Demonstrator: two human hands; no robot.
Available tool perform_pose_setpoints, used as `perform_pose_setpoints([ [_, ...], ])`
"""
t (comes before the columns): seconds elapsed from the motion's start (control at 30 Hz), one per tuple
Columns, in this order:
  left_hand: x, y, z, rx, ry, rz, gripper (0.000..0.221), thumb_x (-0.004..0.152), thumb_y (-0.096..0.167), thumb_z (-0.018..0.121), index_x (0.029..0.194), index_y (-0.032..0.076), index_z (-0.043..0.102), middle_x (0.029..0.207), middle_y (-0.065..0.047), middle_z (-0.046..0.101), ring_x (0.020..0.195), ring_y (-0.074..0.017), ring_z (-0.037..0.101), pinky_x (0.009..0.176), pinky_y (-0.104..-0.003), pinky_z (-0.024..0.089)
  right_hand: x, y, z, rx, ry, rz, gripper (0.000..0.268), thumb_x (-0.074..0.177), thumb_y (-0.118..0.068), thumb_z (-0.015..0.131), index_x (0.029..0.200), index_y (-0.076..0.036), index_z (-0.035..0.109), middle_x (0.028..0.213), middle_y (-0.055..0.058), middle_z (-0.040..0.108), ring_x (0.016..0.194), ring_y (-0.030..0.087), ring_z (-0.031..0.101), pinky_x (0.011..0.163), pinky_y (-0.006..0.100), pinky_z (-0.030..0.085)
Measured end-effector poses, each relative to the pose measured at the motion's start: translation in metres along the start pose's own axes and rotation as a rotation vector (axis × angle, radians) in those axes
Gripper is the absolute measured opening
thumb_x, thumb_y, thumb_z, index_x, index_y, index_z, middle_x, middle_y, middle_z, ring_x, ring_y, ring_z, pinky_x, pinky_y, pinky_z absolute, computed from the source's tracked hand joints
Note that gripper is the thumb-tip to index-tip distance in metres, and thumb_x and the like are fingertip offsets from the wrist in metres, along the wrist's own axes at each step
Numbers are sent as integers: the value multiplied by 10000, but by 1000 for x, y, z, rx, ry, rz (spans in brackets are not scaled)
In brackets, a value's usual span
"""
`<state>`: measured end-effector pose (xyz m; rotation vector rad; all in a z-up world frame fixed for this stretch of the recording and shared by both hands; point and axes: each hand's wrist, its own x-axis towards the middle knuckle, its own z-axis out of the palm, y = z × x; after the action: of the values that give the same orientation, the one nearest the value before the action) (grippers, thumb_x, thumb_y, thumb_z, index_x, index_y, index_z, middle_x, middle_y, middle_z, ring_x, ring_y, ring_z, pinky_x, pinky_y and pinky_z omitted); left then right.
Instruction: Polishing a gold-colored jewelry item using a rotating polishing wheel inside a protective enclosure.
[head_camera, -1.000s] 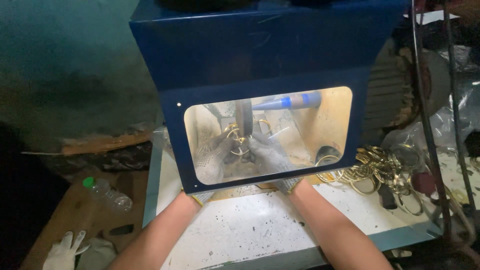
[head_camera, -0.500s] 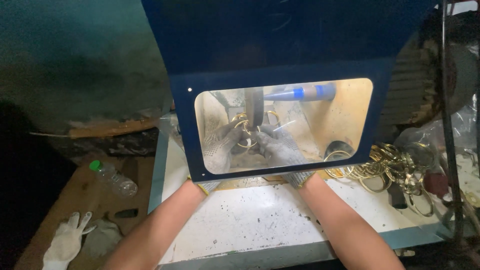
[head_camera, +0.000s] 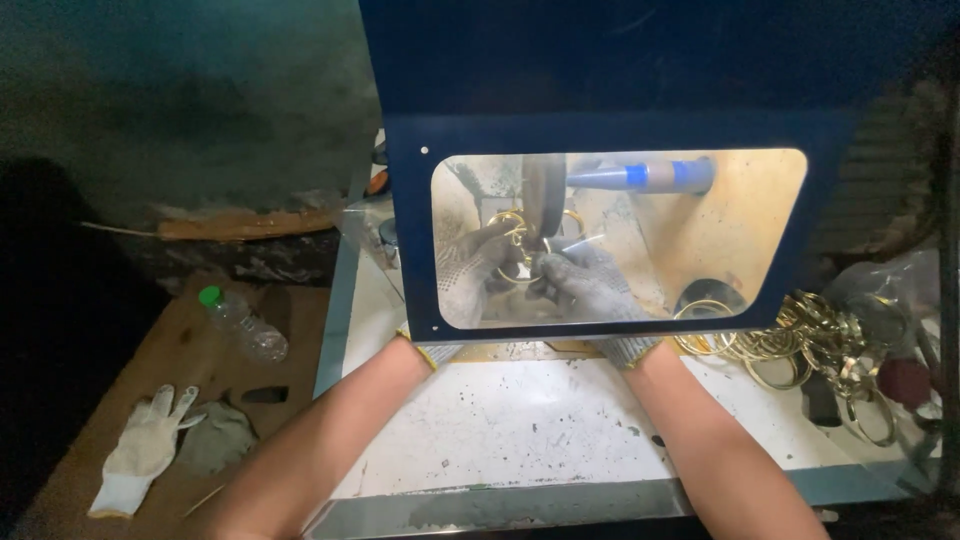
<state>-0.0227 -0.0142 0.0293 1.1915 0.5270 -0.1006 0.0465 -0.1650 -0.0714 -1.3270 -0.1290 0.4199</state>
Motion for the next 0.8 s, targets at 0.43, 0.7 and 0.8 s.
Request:
perform_pose_setpoints([
  [0.43, -35, 12, -7, 39, -195, 72, 689, 864, 212, 699, 1520, 209, 488, 1015, -126, 725, 868, -200, 678, 850, -400, 648, -54, -52, 64, 331, -195, -176, 211, 924, -95, 718, 1072, 23, 624, 836, 136, 650, 701, 192, 622, 641, 319, 545],
  [0.7, -31, 16, -10, 42, -84, 67, 686, 868, 185, 676, 1529, 125, 502, 968, -44, 655, 844, -93, 580, 858, -238, 579, -36, -36, 47, -134, -61, -89, 363, 874, -71, 754, 1229, -84, 682, 956, 151, 714, 807, 211, 693, 765, 330, 584],
  [0.8, -34, 11, -8, -26, -117, 11, 703, 896, 131, 612, 1573, 75, 430, 1166, -216, 665, 1053, -228, 656, 977, -393, 566, -38, -42, 50, -227, 3, -34, 406, 854, -125, 779, 1251, -101, 697, 1009, 160, 729, 888, 246, 702, 827, 339, 566],
])
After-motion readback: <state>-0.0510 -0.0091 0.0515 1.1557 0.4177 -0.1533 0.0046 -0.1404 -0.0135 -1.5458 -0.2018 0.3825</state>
